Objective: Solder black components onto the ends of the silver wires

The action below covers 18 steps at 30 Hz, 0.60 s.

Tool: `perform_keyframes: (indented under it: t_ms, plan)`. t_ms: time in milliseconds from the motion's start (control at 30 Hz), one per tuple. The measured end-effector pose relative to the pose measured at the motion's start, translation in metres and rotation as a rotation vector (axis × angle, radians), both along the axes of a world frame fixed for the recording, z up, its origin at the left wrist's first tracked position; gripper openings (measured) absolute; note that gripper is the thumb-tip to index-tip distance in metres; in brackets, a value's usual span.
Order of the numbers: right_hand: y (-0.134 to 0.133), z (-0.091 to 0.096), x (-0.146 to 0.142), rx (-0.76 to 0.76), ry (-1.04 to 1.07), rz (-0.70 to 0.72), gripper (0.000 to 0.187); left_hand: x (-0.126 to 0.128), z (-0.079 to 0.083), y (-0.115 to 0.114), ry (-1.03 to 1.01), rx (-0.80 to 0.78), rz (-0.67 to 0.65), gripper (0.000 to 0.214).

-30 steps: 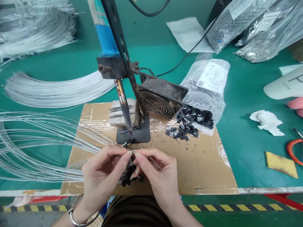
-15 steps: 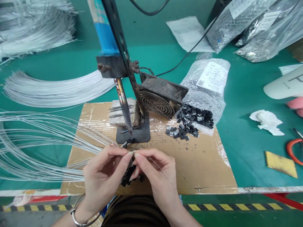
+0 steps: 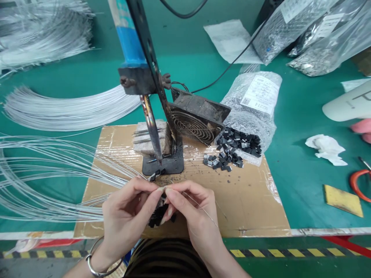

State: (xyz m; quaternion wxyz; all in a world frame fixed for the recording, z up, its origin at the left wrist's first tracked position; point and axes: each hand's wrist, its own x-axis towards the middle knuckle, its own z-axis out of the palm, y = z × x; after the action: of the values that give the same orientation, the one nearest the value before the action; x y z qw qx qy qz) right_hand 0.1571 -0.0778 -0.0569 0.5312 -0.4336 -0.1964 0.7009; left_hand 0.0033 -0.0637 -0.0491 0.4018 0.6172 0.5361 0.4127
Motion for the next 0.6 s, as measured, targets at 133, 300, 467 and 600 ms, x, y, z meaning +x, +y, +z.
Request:
perform_keyframes:
  t_ms: [133, 300, 467, 600]
  plan:
    - [-0.001, 0.000, 0.000, -0.014, 0.028, 0.000, 0.011, 0.000, 0.001, 0.000, -0.010, -0.017, 0.004, 0.010]
    - [0.000, 0.002, -0.001, -0.014, 0.028, -0.006, 0.013, 0.002, 0.004, 0.001, -0.028, -0.020, 0.009, 0.010]
    - [0.000, 0.010, -0.004, -0.079, -0.019, -0.050, 0.013, 0.002, 0.004, 0.001, -0.019, -0.011, 0.023, 0.011]
    - [-0.001, 0.009, -0.005, -0.082, -0.017, -0.054, 0.014, 0.001, 0.002, -0.002, -0.007, 0.006, 0.016, 0.012]
